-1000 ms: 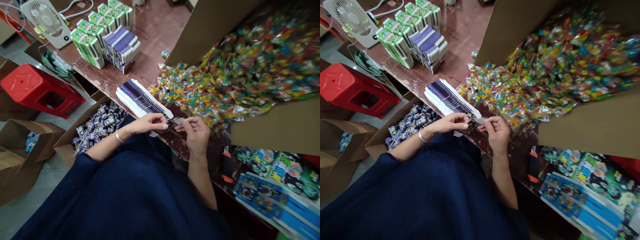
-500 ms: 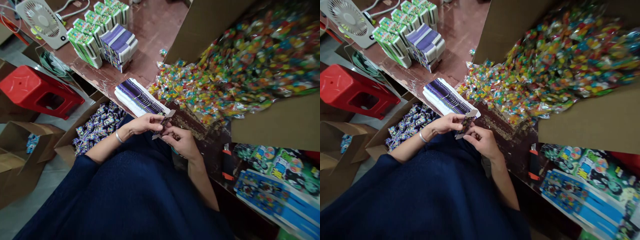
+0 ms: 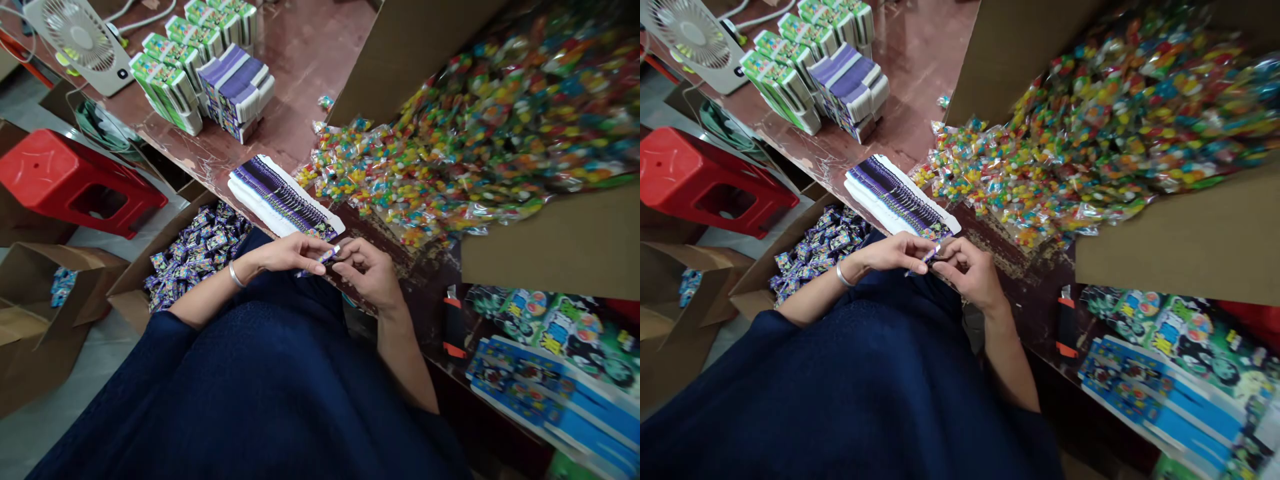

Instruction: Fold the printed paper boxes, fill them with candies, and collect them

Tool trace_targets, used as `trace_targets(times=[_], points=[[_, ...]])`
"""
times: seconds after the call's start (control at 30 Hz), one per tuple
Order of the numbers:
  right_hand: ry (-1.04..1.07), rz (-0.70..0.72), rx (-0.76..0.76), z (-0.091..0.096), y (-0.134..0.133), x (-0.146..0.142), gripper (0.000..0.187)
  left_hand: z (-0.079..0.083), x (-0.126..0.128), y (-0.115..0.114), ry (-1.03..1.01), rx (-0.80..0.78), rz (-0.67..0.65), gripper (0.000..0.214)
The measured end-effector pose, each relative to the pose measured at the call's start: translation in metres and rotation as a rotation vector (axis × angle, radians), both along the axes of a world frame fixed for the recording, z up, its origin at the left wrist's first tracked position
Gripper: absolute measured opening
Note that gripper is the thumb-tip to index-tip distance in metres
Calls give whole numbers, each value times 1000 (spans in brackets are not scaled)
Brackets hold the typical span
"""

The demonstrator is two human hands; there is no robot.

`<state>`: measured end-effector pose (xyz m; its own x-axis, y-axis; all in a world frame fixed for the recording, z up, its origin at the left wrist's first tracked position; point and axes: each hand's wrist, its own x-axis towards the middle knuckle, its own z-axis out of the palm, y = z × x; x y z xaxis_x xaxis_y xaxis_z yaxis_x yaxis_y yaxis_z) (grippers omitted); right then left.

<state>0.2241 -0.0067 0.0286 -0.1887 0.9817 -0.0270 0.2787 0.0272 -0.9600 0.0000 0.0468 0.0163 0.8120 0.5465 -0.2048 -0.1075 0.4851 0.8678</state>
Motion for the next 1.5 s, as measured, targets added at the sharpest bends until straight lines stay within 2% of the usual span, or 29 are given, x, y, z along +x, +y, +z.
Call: trace_targets(times=[0.1, 0.17, 0.23, 0.3, 0.37, 0.43, 0.5, 0.57, 0.67, 0.8, 0.9, 1.0, 1.07, 1.13, 1.23, 1.33, 1.5], points=[[70, -233, 58, -9, 1, -2, 46, -5, 4, -3, 31, -46, 159, 40], [84, -260, 57, -17, -1, -8, 56, -11, 10, -7, 48, -57, 314, 45], [33, -244, 34, -25, -4, -17, 44, -18, 17, -11, 88, -12, 439, 46], [-46, -310, 43, -31, -7, -27, 31, -23, 25, -16, 163, 77, 548, 45], [-63, -407, 75, -35, -8, -35, 29, -26, 30, -21, 245, 194, 677, 45], [-1, -463, 108, -38, -5, -40, 29, -28, 32, -24, 295, 291, 763, 55], [46, -498, 154, -41, -1, -42, 42, -29, 30, -25, 286, 333, 737, 66], [31, -521, 191, -44, 2, -42, 49, -29, 26, -24, 247, 328, 628, 68], [6, -522, 211, -50, 3, -40, 41, -26, 18, -18, 196, 289, 468, 62], [-33, -476, 254, -53, 3, -37, 26, -24, 14, -13, 164, 259, 363, 48], [-30, -431, 266, -50, 7, -37, 26, -25, 16, -14, 193, 289, 421, 45], [102, -469, 259, -47, 12, -37, 25, -27, 19, -15, 253, 330, 514, 49], [146, -464, 259, -46, 15, -36, 30, -28, 19, -17, 256, 330, 508, 52], [133, -393, 249, -44, 17, -33, 33, -27, 18, -18, 240, 326, 492, 52], [126, -306, 147, -37, 20, -26, 34, -25, 16, -19, 231, 356, 513, 50], [176, -294, -1, -29, 25, -20, 28, -22, 15, -19, 230, 407, 524, 47], [266, -295, -86, -23, 32, -11, 24, -20, 13, -20, 216, 433, 473, 51]])
